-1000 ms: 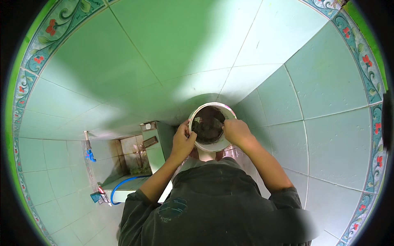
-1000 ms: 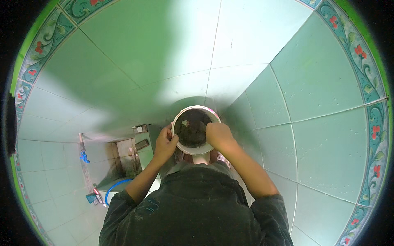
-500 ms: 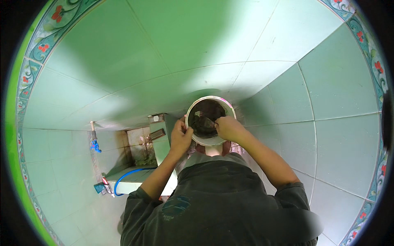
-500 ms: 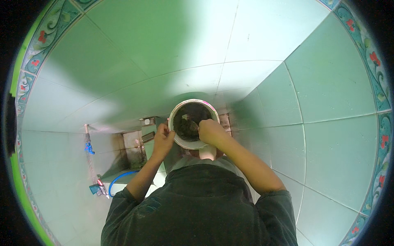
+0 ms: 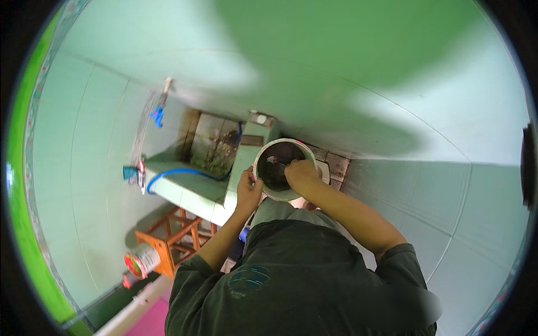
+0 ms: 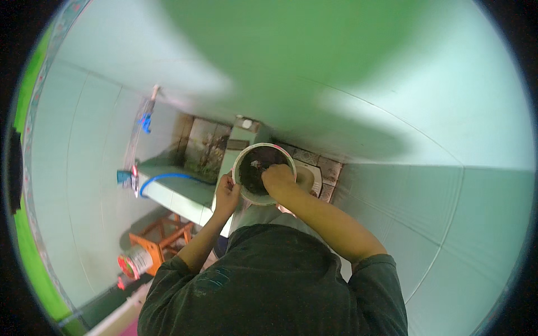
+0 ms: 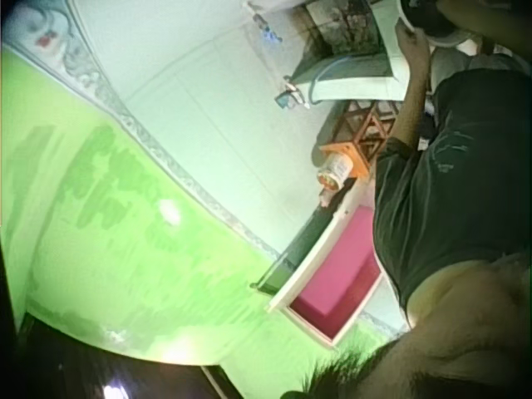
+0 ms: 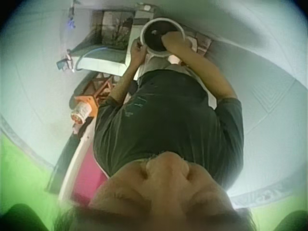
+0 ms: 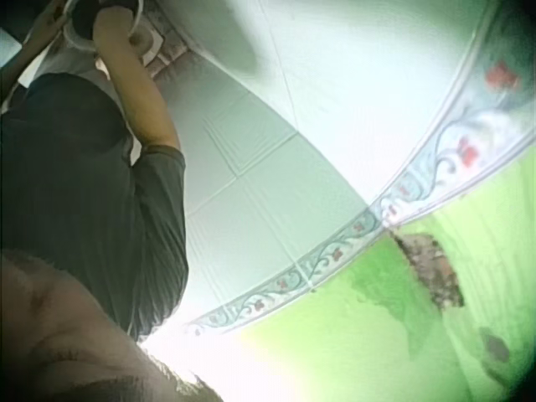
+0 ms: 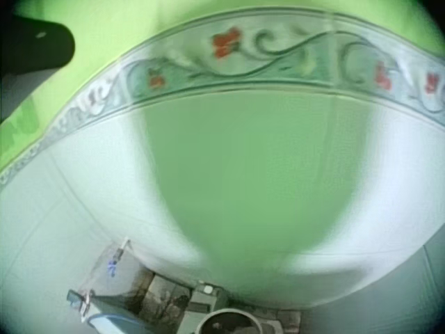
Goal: The person applies cement into a hole in a wall using a putty knife and smooths it out by hand.
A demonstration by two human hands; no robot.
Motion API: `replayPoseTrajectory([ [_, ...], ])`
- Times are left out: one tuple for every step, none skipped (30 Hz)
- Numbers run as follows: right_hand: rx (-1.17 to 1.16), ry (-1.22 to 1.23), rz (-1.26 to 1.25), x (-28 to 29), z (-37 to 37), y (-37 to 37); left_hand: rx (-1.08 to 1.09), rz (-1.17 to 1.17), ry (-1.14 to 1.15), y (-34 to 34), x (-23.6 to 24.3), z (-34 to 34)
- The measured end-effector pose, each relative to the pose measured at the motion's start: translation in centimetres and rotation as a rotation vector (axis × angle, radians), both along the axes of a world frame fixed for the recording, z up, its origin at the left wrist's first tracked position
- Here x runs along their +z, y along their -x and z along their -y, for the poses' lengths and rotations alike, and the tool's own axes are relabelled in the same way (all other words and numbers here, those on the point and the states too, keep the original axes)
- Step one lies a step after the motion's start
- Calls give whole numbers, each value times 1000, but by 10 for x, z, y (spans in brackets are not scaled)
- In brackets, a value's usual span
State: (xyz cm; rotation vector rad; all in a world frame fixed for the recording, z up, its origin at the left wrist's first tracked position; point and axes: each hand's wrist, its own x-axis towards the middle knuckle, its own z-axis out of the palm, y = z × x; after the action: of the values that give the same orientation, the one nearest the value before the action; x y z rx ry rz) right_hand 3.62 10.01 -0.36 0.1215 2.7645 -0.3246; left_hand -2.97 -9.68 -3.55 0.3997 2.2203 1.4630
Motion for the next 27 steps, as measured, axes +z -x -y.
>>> replayPoseTrajectory([
  [94, 30, -4, -6, 9, 9, 49, 3, 10, -1, -9, 15],
  [187, 61, -7, -12, 18, 19, 138, 35, 19, -2, -19, 31],
  [232, 70, -3, -21, 29, 28, 223, 66, 26, -3, -30, 44],
  [247, 84, 12, -28, 41, 38, 269, 68, 32, -5, -37, 56],
  [261, 98, 27, -35, 53, 46, 335, 51, 28, -6, -45, 67],
  [303, 103, 34, -39, 65, 54, 399, 36, 24, -7, -51, 78],
  [321, 100, 19, -41, 76, 62, 437, 40, 29, -7, -49, 85],
  [337, 96, 5, -44, 87, 69, 487, 64, -12, -5, -49, 91],
  [370, 99, 10, -49, 95, 76, 536, 87, -55, -4, -49, 96],
  [417, 81, 14, -56, 104, 83, 565, 88, -52, -3, -51, 101],
  [460, 62, 18, -63, 112, 89, 607, 126, -88, -1, -54, 107],
  [488, 65, 22, -67, 121, 93, 650, 163, -126, -3, -60, 114],
  [495, 49, 42, -71, 128, 97, 676, 164, -125, -5, -70, 122],
  [500, 34, 61, -75, 135, 100, 694, 169, -161, -6, -81, 128],
  [518, 34, 68, -78, 139, 103, 708, 177, -198, -5, -83, 130],
  [522, 61, 77, -81, 142, 105, 725, 182, -198, -4, -84, 132],
  [525, 89, 85, -84, 145, 107, 745, 203, -221, -4, -85, 133],
  [540, 91, 92, -85, 149, 110, 766, 222, -243, -4, -84, 134],
  [534, 95, 147, -86, 153, 113, 748, 213, -265, -7, -97, 139],
  [527, 97, 201, -88, 157, 117, 762, 216, -263, -9, -102, 142],
  [540, 99, 207, -86, 159, 122, 724, 208, -238, -11, -106, 145],
  [472, 160, 289, -84, 161, 127, 686, 201, -213, -13, -110, 148],
  [402, 220, 370, -81, 164, 131, 647, 192, -189, -15, -114, 151],
  [400, 215, 375, -85, 166, 132, 647, 198, -193, -12, -110, 147],
  [198, 271, 380, -89, 170, 133, 658, 254, -215, -8, -96, 142],
  [-5, 322, 381, -94, 173, 132, 669, 309, -236, -4, -88, 138],
  [2, 320, 383, -97, 180, 130, 676, 309, -238, -5, -87, 139],
])
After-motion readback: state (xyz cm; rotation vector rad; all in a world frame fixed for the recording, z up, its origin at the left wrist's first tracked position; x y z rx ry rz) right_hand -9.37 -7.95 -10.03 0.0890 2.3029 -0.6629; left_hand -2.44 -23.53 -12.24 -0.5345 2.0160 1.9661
